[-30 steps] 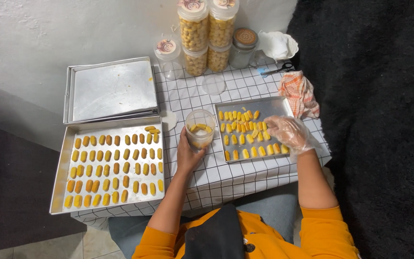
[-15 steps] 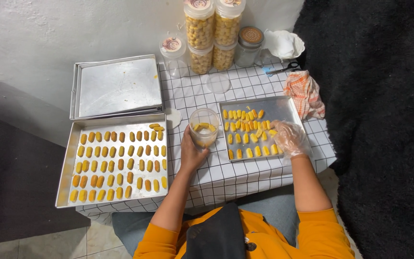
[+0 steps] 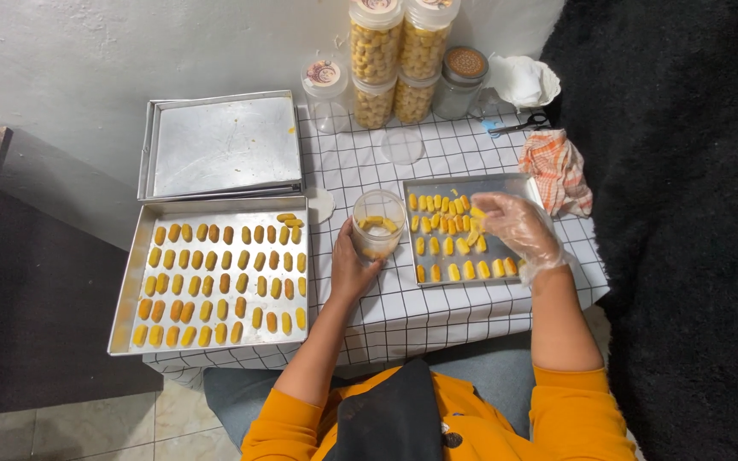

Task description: The person transfers small yellow snack pieces from a metal tray into a clear plastic container using gloved hands. The person holds the container steady with the left hand while picking up snacks one by one with the right hand and placing them inside.

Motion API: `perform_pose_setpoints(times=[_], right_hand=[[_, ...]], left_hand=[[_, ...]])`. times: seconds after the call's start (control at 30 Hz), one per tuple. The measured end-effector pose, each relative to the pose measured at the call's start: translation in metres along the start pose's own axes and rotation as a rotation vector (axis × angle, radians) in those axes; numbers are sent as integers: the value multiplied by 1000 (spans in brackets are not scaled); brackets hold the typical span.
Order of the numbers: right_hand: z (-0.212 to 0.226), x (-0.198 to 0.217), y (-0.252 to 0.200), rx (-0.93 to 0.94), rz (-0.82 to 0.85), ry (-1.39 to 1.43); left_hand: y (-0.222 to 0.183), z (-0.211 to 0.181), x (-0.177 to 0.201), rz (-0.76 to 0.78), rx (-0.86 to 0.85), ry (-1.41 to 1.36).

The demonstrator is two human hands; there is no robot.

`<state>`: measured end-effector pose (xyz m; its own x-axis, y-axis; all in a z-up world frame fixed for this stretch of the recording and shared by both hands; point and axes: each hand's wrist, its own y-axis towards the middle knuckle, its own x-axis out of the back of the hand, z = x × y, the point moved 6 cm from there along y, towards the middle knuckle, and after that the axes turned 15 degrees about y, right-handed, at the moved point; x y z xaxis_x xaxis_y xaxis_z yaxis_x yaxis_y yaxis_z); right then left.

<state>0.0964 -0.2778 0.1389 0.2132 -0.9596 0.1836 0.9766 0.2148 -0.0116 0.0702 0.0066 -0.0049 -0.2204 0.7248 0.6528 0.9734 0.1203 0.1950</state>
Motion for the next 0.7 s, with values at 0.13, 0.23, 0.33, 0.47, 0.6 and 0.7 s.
perform_pose_setpoints(times=[0.13,0.23,0.33,0.47,0.6,0.7], right_hand=[[75,-43,12,60,142,-26],[109,-86,26,46,242,-149],[100,-122,59,13,378,-347],[52,-165,91,-122,631,-703],[8,-188,112,-157,786,-874],[3,-197,114,-144,786,-884]], left_hand=[[-1,-1,1,-9,2,-3],[-1,1,0,-14,-8,-1],[-1,0,1,-18,-14,-3],[0,5,-3,-11,-8,7],[-1,3,-3,-33,-22,55],[-2,3,-2,-3,-6,49]])
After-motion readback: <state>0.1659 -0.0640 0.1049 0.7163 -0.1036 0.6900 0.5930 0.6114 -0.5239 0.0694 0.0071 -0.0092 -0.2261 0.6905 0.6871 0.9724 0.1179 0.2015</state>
